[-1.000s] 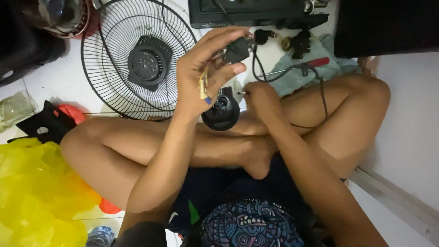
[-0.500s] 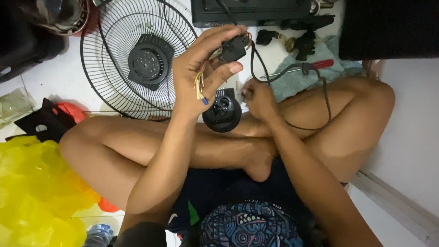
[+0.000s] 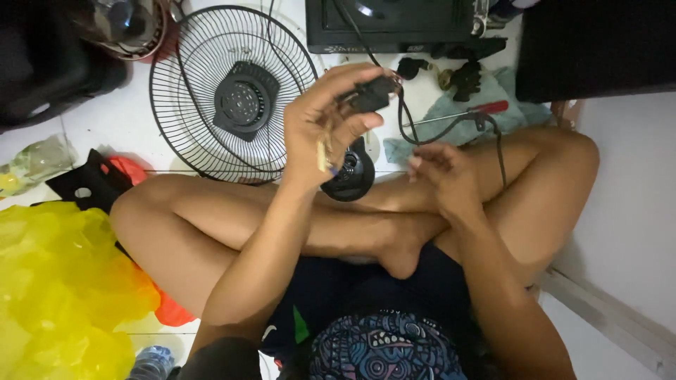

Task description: Detaching electrical connectors and wires from a small motor component using hands and a screwdriver.

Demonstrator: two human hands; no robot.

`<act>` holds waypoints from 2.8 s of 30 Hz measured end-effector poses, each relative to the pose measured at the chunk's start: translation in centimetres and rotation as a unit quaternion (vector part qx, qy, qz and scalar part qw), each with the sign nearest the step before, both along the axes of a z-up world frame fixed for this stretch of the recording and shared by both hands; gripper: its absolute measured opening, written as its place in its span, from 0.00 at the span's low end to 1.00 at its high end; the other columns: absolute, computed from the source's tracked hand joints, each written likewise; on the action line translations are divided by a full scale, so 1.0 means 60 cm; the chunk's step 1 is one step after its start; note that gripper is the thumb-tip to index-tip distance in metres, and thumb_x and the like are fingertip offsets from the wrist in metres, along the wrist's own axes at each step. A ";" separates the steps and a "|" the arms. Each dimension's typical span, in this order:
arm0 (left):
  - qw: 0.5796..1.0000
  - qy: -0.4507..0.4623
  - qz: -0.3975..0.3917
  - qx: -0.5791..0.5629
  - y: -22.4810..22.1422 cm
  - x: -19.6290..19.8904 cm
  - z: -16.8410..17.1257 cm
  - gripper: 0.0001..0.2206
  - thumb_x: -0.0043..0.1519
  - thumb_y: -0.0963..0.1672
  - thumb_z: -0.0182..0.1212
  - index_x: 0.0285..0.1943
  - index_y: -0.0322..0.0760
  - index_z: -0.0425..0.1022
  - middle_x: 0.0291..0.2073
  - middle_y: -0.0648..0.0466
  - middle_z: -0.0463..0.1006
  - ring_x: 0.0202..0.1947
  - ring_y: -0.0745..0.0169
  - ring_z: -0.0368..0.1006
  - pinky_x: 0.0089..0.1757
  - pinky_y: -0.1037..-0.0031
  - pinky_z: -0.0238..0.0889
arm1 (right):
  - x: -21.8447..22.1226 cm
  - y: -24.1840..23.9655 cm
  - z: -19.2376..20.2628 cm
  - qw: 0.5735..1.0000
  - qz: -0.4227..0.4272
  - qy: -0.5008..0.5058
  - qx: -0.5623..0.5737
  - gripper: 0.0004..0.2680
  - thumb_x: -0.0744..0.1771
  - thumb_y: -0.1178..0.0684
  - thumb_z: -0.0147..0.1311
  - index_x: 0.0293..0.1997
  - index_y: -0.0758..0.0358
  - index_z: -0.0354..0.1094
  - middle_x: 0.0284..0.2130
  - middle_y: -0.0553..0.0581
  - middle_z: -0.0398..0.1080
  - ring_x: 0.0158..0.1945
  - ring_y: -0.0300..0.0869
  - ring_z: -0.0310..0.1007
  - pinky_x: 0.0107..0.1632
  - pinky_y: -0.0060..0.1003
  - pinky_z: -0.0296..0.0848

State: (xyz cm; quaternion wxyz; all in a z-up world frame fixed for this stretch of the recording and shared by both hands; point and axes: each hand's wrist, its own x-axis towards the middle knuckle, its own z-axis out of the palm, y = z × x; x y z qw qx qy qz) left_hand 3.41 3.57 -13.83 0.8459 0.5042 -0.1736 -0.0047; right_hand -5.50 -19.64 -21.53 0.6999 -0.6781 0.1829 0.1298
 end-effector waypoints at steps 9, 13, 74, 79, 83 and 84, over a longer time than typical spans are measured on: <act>0.991 -0.083 0.092 0.055 -0.028 -0.030 0.005 0.21 0.53 0.38 0.80 0.54 0.29 0.80 0.48 0.43 0.80 0.51 0.56 0.78 0.52 0.67 0.73 | -0.103 -0.023 -0.029 0.991 0.004 -0.036 -0.129 0.09 0.63 0.56 0.71 0.45 0.62 0.78 0.33 0.56 0.77 0.38 0.38 0.75 0.41 0.33 0.75; 0.987 -0.110 0.091 0.078 -0.022 -0.038 0.015 0.21 0.51 0.38 0.80 0.53 0.30 0.80 0.47 0.43 0.80 0.50 0.52 0.79 0.52 0.65 0.74 | -0.110 -0.026 -0.029 0.984 0.002 -0.072 -0.162 0.07 0.64 0.56 0.70 0.44 0.62 0.80 0.29 0.55 0.76 0.38 0.36 0.75 0.36 0.32 0.75; 0.983 0.016 0.163 0.081 0.040 0.073 -0.045 0.19 0.65 0.48 0.70 0.59 0.36 0.75 0.54 0.47 0.75 0.53 0.53 0.76 0.54 0.66 0.80 | 0.009 -0.011 -0.007 0.999 -0.002 0.044 -0.028 0.04 0.69 0.62 0.56 0.47 0.68 0.69 0.35 0.54 0.73 0.37 0.36 0.72 0.45 0.27 0.73; 0.980 0.028 0.172 0.098 0.043 0.078 -0.047 0.20 0.64 0.50 0.70 0.59 0.36 0.75 0.53 0.46 0.75 0.52 0.56 0.75 0.54 0.68 0.80 | 0.039 0.012 -0.007 0.998 0.044 0.038 -0.036 0.05 0.67 0.63 0.57 0.46 0.69 0.69 0.35 0.55 0.72 0.35 0.37 0.71 0.43 0.29 0.75; 0.978 0.024 0.177 0.106 0.046 0.080 -0.044 0.20 0.64 0.50 0.70 0.59 0.36 0.75 0.54 0.46 0.75 0.52 0.56 0.75 0.53 0.67 0.81 | 0.089 0.043 -0.017 0.965 0.106 -0.068 -0.231 0.06 0.65 0.65 0.57 0.45 0.69 0.74 0.37 0.55 0.77 0.32 0.40 0.71 0.38 0.31 0.71; 0.976 0.025 0.178 0.121 0.045 0.078 -0.043 0.20 0.64 0.50 0.70 0.59 0.36 0.75 0.55 0.46 0.75 0.53 0.56 0.76 0.54 0.68 0.81 | 0.098 0.047 -0.031 0.940 0.110 -0.142 -0.290 0.06 0.64 0.65 0.57 0.43 0.69 0.74 0.37 0.57 0.76 0.29 0.43 0.69 0.34 0.33 0.69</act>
